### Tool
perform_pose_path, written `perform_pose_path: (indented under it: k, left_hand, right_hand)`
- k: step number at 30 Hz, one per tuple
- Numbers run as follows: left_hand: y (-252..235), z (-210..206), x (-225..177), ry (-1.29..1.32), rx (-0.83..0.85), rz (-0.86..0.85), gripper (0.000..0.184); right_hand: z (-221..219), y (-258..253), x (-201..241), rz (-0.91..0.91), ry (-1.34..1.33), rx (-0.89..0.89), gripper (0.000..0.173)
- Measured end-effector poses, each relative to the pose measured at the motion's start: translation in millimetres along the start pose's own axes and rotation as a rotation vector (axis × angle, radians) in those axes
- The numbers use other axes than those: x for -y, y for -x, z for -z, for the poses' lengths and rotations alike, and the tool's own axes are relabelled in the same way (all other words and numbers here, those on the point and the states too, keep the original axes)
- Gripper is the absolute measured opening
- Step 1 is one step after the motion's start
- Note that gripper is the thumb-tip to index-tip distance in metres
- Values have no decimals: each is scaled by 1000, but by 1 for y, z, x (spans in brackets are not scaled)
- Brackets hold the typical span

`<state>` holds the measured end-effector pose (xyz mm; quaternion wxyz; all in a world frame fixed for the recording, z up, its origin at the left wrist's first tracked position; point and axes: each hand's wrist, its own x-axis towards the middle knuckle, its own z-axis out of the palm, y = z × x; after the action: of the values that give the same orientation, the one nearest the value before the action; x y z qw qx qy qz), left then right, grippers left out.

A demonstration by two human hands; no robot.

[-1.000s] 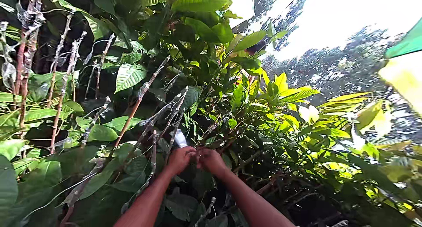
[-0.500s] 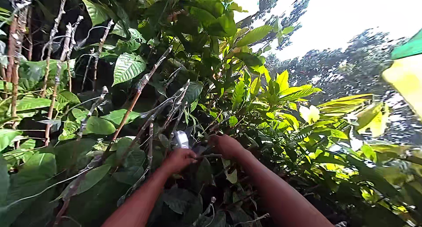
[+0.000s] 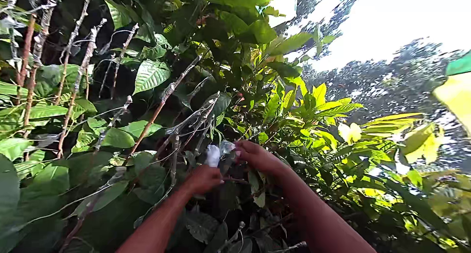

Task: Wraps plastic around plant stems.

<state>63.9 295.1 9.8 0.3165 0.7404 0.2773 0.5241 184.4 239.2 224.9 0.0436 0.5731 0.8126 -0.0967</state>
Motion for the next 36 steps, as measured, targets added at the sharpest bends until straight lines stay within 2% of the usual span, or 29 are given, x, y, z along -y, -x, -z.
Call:
perform_pose_path:
  k: [2,4,5,7,8,9,11,13,16,18,20,23,25,26,28,31,34,36]
  left_hand:
    - [-1,12,-2,99,-65,57,24]
    - [-1,17,-10,226,-144,142,22]
    - [-1,16,-13,215,-165,148,21]
    - [-2,8,-17,129,-121,111,20]
    - [-2,2,-15,88,-60,90,21]
    - [-1,-1,-14,69,-16,69,23]
    - [0,4,-6,86,-76,21,24]
    - [1,11,-2,122,-208,40,25]
    - [0,11,-3,152,-305,112,25]
    - [-2,9,-8,155,-318,156,25]
    - [-3,5,-15,83,-276,155,25]
    - [2,-5,-26,-79,-127,44,24]
    - [3,-12,-17,-99,-63,22,25]
    - [4,-12,-10,-88,-103,8,25]
    - [3,-3,-4,-50,-240,34,26]
    - [4,3,-10,16,-380,110,27]
    - [-2,-1,-26,8,-318,194,26]
    - [0,-5,-36,-70,-203,183,24]
  right_hand:
    - [-9,2,-11,-139,423,-33,39]
    - [-45,19,20,-75,583,12,32]
    - [-53,26,38,4,512,25,31]
    - [-37,18,46,126,173,-2,30]
    - [-18,8,31,123,32,12,34]
    - [-3,-2,10,75,4,25,39]
    - [-1,-9,-19,-65,305,10,40]
    - [-27,0,-20,-141,489,-3,36]
    - [-53,16,-18,-127,420,-28,29]
    - [-66,28,2,-103,420,-15,29]
    - [-78,38,32,13,429,-11,33]
    - [-46,19,41,129,112,55,29]
    - [-13,-6,6,64,-77,106,39]
    - [-9,-15,-16,25,-9,109,40]
    - [-28,-17,-40,2,230,95,39]
    - [-55,2,-37,-68,198,50,30]
    - [-70,24,5,-135,344,-16,30]
    - [-70,34,36,-41,368,23,33]
